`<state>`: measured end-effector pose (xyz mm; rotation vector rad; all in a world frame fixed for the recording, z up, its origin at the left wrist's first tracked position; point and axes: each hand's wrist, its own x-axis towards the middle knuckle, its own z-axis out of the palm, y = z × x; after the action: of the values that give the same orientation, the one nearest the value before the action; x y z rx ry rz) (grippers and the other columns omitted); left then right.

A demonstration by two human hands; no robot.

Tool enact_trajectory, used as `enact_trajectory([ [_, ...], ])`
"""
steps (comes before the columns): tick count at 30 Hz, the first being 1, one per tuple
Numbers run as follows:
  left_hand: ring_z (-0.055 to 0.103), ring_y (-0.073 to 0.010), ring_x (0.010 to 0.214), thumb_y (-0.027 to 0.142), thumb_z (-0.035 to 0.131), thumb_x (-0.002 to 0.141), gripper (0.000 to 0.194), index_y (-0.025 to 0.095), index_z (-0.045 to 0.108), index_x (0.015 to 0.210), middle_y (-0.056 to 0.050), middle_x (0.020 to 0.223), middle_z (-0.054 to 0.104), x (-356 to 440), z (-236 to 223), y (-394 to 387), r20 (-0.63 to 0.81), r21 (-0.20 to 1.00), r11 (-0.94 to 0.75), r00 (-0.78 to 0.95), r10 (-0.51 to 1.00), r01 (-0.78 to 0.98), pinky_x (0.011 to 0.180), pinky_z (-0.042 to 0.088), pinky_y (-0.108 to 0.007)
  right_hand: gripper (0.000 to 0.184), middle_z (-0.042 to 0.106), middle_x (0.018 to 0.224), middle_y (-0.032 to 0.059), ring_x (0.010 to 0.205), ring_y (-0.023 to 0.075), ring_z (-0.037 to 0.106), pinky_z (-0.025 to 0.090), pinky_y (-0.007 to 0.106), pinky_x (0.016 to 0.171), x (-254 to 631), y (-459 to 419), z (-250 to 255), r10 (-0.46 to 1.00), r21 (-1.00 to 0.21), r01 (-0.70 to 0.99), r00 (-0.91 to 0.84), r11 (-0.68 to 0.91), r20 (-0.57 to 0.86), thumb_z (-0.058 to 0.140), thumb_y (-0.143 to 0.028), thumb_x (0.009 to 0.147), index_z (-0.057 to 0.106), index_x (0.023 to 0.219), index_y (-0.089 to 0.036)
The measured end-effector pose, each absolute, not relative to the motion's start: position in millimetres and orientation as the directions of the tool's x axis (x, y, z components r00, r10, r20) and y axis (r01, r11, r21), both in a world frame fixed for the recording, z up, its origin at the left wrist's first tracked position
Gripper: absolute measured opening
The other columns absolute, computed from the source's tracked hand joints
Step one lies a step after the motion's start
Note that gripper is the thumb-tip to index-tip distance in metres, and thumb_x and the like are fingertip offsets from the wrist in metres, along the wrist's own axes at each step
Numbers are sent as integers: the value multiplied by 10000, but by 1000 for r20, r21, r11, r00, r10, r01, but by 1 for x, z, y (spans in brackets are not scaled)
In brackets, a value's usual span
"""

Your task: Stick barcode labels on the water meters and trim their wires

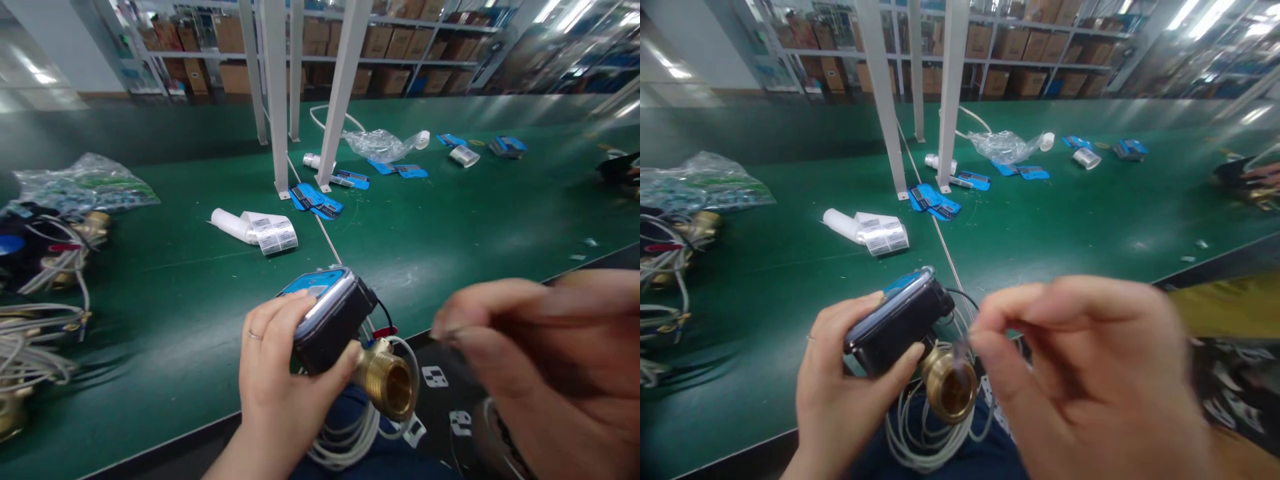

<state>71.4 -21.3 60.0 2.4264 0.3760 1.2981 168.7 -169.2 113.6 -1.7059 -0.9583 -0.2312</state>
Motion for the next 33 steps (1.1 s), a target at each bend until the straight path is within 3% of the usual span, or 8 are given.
enact_trajectory([
  [4,595,-191,955,295,677,800,324,199,513,1063,-63,1009,607,67,59,-20,737,480,-877,541,405,3,827,517,-341,225,608,781,-21,694,114,645,547,208,656,163,-146,99,509,-722,689,642,-56,573,596,-154,806,471,952,-270],
  [9,531,-212,1071,350,690,795,404,173,508,1109,-106,1122,535,60,54,-31,751,479,-867,449,485,137,886,496,-350,209,610,759,-22,703,141,649,545,260,656,154,-133,89,530,-743,669,636,-17,561,572,-144,804,465,931,-272],
  [13,548,-261,1137,188,623,816,290,202,454,1051,-129,1191,516,50,53,-41,751,618,-784,335,569,-55,937,497,-472,205,623,833,12,861,198,658,546,354,801,141,-134,81,479,-724,689,649,-40,591,575,-155,820,481,953,-280],
  [16,514,-320,1212,381,487,917,185,196,476,920,-172,1239,520,40,57,-45,720,624,-779,434,542,-63,966,467,-572,248,625,847,10,926,206,643,517,385,892,132,-132,76,420,-709,703,661,-57,622,589,-140,819,493,993,-289],
  [18,519,-312,1218,389,497,915,206,191,499,860,-170,1252,541,35,59,-47,699,592,-806,485,525,19,986,467,-549,269,626,814,0,884,196,649,508,411,929,129,-130,75,401,-717,697,655,7,640,577,-98,815,489,992,-281],
  [23,587,-255,1152,134,609,802,105,196,533,764,-98,1263,596,31,61,-52,682,614,-780,419,600,118,955,517,-416,259,632,730,-30,699,126,642,525,380,934,123,-127,75,395,-669,733,582,125,711,585,-44,767,487,922,-228],
  [29,662,-211,1023,85,626,756,118,190,615,702,-64,1175,666,30,67,-63,701,606,-772,330,633,194,925,533,-322,200,642,710,-40,677,76,638,501,303,984,122,-133,77,383,-646,756,569,104,727,604,-53,758,515,875,-187],
  [33,668,-190,1010,96,634,761,109,195,640,715,-44,1163,675,27,69,-69,693,612,-756,305,654,230,924,531,-297,80,660,681,-15,708,96,672,523,247,943,125,-139,82,475,-599,801,524,7,707,626,-118,759,576,786,-175],
])
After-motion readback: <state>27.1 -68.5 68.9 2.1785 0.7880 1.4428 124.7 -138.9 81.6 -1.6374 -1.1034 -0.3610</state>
